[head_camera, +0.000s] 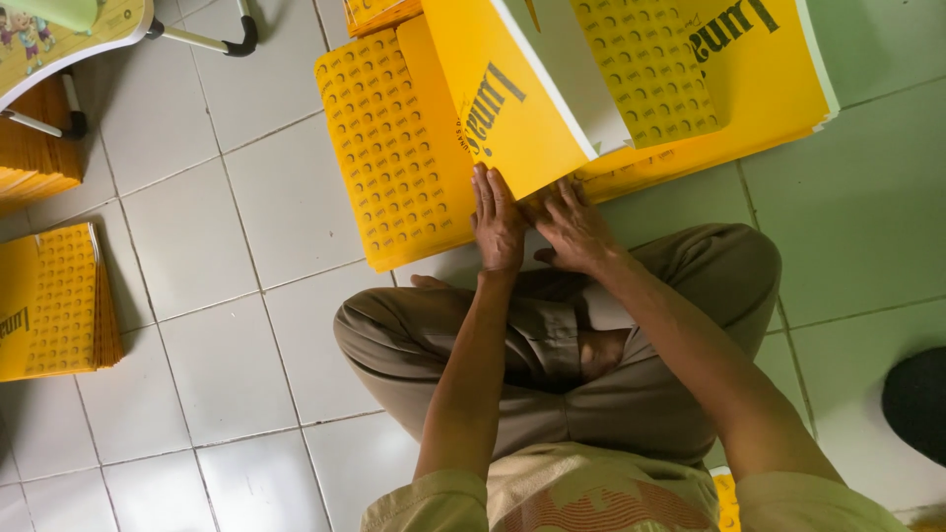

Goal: Folding the edges of yellow cardboard sheets to prepare them for box assembly.

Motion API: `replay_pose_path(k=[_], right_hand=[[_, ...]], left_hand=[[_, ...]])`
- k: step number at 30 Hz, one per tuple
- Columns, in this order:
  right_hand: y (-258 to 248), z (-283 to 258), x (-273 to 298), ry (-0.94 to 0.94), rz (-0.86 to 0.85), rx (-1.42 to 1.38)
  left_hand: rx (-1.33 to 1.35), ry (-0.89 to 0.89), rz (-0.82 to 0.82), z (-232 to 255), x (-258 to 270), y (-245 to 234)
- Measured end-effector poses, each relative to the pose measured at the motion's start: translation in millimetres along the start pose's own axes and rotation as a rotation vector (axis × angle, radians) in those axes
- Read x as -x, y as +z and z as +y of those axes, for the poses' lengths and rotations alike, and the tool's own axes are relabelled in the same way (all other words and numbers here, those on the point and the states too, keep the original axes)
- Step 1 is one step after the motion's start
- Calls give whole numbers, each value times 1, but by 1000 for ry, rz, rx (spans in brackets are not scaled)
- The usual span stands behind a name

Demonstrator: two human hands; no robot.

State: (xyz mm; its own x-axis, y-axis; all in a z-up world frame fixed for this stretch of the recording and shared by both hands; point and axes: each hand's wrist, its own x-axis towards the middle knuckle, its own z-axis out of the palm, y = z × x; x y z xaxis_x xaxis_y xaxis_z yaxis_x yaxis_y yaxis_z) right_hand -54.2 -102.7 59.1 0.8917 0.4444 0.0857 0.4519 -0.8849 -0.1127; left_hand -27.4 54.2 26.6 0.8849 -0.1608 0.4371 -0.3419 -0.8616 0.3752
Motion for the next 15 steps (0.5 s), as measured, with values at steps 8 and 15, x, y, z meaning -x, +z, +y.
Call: replay_pose_path(k=[8, 15], right_hand=[[20, -3, 13, 17, 226, -56], [-19, 36, -45, 118, 318, -69]], left_hand=[[-178, 107, -263, -15, -8, -11], [-170, 130, -500, -43, -13, -8]])
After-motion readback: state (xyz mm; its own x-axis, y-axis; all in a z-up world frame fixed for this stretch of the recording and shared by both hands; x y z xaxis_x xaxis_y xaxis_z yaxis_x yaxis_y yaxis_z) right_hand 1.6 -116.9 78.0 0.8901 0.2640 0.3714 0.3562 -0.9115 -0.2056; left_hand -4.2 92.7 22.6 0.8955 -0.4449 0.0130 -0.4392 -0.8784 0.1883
